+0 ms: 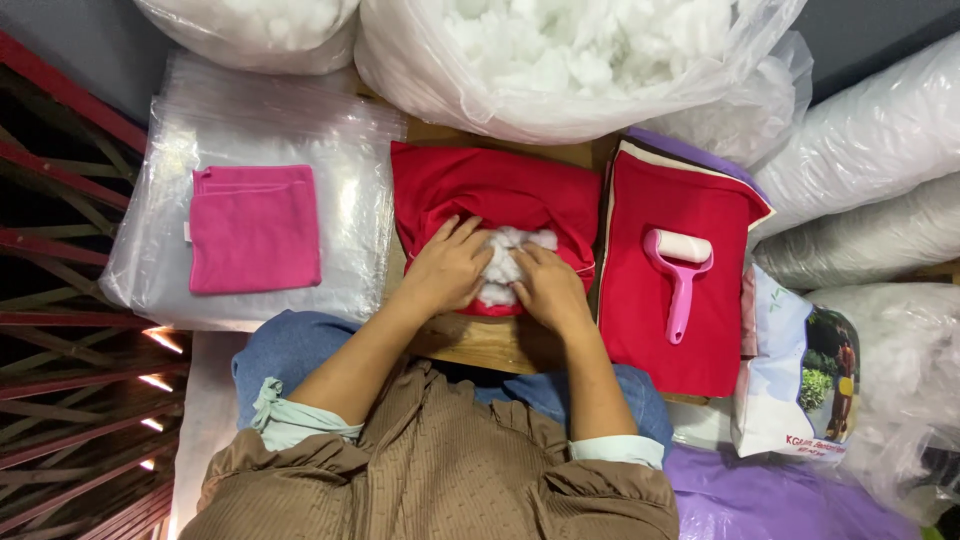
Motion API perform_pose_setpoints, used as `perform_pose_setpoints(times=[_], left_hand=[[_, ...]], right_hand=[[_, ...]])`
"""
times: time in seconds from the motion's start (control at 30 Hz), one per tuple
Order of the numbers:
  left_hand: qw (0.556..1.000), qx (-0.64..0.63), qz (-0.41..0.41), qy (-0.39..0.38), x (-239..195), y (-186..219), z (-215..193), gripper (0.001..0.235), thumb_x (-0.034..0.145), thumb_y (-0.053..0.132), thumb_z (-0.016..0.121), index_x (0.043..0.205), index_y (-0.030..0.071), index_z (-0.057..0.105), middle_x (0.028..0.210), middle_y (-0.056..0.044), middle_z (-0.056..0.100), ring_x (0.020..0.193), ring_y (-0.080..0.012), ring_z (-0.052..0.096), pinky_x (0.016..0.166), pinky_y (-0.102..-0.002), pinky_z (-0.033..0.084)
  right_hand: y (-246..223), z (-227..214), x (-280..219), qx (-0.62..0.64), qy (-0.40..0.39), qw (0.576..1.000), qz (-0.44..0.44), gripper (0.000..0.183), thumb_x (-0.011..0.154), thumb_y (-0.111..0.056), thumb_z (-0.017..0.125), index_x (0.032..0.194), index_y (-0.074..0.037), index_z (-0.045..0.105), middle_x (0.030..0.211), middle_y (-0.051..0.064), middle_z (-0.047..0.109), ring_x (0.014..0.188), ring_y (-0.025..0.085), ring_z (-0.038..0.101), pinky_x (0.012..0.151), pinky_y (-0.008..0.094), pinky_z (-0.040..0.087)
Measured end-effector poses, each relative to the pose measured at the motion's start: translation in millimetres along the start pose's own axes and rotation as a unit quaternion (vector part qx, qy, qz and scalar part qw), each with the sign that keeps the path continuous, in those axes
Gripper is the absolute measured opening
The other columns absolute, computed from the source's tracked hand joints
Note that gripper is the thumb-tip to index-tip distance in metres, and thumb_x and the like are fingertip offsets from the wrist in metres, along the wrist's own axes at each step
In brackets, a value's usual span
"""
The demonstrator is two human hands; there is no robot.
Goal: The person stuffs a red pillowcase with white cotton batting by hand. They repeatedly take handfuls of cotton from a large bag, place it inside the pillowcase, and smooth the fabric to distribute the filling evenly.
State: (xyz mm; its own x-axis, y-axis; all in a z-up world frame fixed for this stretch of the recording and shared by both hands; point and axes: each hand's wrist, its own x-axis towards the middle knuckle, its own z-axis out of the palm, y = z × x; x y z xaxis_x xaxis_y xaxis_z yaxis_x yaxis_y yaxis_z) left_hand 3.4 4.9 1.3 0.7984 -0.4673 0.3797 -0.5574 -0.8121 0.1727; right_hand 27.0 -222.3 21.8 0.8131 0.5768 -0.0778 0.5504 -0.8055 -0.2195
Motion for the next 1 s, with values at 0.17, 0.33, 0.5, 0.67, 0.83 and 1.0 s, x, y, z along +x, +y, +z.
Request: perform_pose_setpoints(times=[0.17, 0.33, 0.5, 0.67, 0.83, 1.0], left_hand=[[0.988, 0.017, 0.021, 0.154, 11.8, -8.6, 1.5, 0.019, 0.082, 0.030, 0.072, 0.085, 0.012, 0.067, 0.099, -0.007, 0.062, 0.110, -0.0279, 0.063, 0.099, -0.047, 0.048], [0.989, 0.071, -0.126, -0.039, 8.6, -10.9, 2.1, 0.068, 0.076, 0.032, 0.085, 0.134, 0.009, 0.061, 0.137, -0.015, 0.061, 0.148, -0.0335, 0.038, 0.124, -0.061, 0.018], [0.993, -0.027, -0.100, 0.054, 5.2, -6.8, -1.1, 0.060, 0.076, 0.036, 0.076, 0.129, 0.011, 0.064, 0.124, -0.012, 0.064, 0.140, -0.0337, 0.048, 0.120, -0.064, 0.021], [0.997, 0.012, -0.059, -0.050, 2.1, 7.0, 16.4, 0.087, 0.078, 0.055, 0.075, 0.149, 0.013, 0.048, 0.154, -0.013, 0.046, 0.151, -0.0345, 0.032, 0.123, -0.059, 0.022], [0.983, 0.045, -0.072, -0.162, -2.8, 11.6, 17.0, 0.104, 0.075, 0.060, 0.078, 0.158, 0.013, 0.035, 0.163, -0.011, 0.036, 0.156, -0.0330, 0.022, 0.126, -0.057, 0.018], [0.986, 0.071, -0.049, -0.143, -4.9, 22.6, 21.7, 0.100, 0.079, 0.061, 0.075, 0.158, 0.010, 0.039, 0.164, -0.012, 0.034, 0.157, -0.0343, 0.018, 0.126, -0.060, 0.015]], right_hand=[[-9.0, -25.9, -9.0, 0.090, 0.151, 0.984, 0.001, 0.038, 0.089, -0.028, 0.073, 0.126, -0.023, 0.070, 0.117, 0.003, 0.069, 0.113, 0.027, 0.067, 0.093, 0.040, 0.053], [4.8, 2.1, 17.1, 0.007, 0.027, 0.997, 0.068, 0.066, 0.098, -0.044, 0.060, 0.156, -0.019, 0.043, 0.155, 0.020, 0.043, 0.140, 0.044, 0.043, 0.115, 0.056, 0.035], [16.1, 8.8, 9.3, 0.063, 0.132, 0.988, 0.053, 0.055, 0.102, -0.047, 0.057, 0.151, -0.022, 0.051, 0.142, 0.015, 0.056, 0.135, 0.038, 0.052, 0.110, 0.052, 0.040], [0.5, 25.3, 15.2, 0.001, 0.094, 0.996, 0.010, 0.061, 0.101, -0.045, 0.056, 0.154, -0.019, 0.044, 0.157, 0.017, 0.040, 0.144, 0.044, 0.036, 0.116, 0.059, 0.033], [-5.1, 31.2, 24.6, -0.061, -0.006, 0.997, 0.038, 0.066, 0.102, -0.049, 0.049, 0.160, -0.020, 0.035, 0.162, 0.016, 0.033, 0.150, 0.044, 0.027, 0.119, 0.063, 0.024], [-19.0, 16.4, 8.0, -0.037, 0.008, 0.995, 0.091, 0.069, 0.100, -0.036, 0.056, 0.161, -0.015, 0.031, 0.160, 0.014, 0.038, 0.148, 0.041, 0.033, 0.117, 0.062, 0.031]])
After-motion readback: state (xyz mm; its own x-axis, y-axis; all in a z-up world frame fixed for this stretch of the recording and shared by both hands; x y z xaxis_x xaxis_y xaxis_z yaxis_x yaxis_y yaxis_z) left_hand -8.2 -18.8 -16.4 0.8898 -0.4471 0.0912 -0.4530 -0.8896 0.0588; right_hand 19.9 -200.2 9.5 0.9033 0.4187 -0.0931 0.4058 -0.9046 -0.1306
